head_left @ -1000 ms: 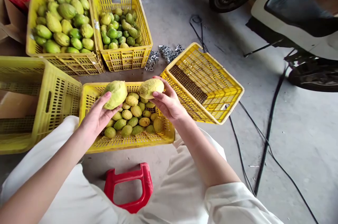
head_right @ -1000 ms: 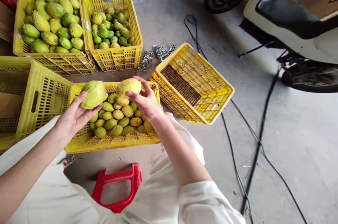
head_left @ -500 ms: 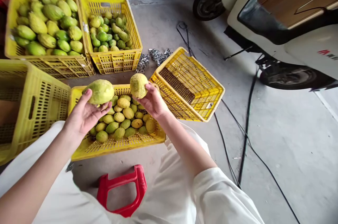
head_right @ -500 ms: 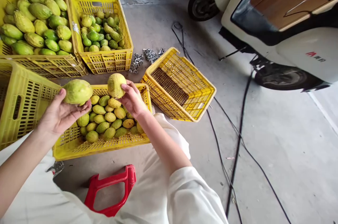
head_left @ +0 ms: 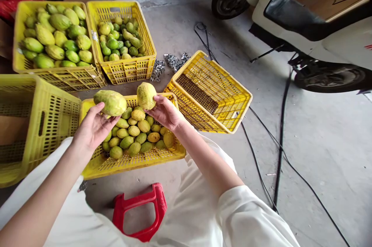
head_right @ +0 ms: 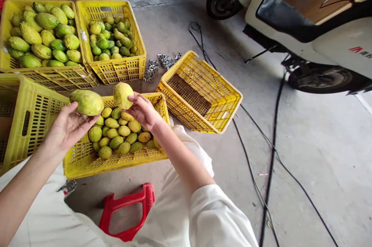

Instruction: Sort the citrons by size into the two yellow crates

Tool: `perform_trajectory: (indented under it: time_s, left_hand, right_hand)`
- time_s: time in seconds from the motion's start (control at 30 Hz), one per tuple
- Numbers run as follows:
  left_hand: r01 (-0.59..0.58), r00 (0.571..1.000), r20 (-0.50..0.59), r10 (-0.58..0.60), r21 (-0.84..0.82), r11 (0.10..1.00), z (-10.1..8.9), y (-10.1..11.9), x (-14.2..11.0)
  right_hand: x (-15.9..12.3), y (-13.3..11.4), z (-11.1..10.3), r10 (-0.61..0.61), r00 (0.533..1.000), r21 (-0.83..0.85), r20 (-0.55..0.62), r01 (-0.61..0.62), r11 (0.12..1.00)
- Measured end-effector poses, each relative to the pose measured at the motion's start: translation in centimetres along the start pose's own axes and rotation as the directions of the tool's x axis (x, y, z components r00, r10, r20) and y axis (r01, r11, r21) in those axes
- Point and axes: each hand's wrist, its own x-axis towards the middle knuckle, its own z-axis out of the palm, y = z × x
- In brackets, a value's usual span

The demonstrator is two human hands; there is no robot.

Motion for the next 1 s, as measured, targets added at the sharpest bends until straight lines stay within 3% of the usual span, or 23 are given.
perform_trajectory:
  time_s: [0.1,0.27,0.47,0.63,0.83,1.0]
  left_hand:
    - [0.008,1.000,0.006,-0.008,-0.027,1.000,-0.1,-0.1,0.4]
    - [0.013,0.999,0.045,-0.012,-0.022,1.000,-0.2,-0.2,0.3]
    - [0.013,0.991,0.136,-0.012,-0.006,1.000,0.7,-0.3,-1.1]
    - [0.013,0.995,0.104,-0.008,-0.044,0.999,1.0,-0.4,-1.2]
    - [0.014,0.996,0.093,-0.012,-0.022,1.000,0.9,-0.7,-0.9]
    - [0.019,0.994,0.105,-0.015,-0.033,0.999,0.8,-0.8,-0.8]
  right_hand:
    - [0.4,-0.3,-0.5,-0.025,1.000,0.022,-0.013,0.025,0.999]
    - [0.4,-0.8,-0.8,0.015,0.998,0.062,0.062,-0.019,0.998]
    - [-0.1,-1.3,0.1,-0.076,0.997,0.003,-0.004,0.076,0.997]
    - [-0.3,-1.6,0.6,-0.024,1.000,-0.009,-0.004,0.024,1.000]
    - [-0.1,-1.7,0.1,-0.083,0.996,-0.037,-0.017,0.083,0.996]
    - [0.2,-1.5,-0.5,-0.047,0.997,0.021,-0.063,0.049,0.999]
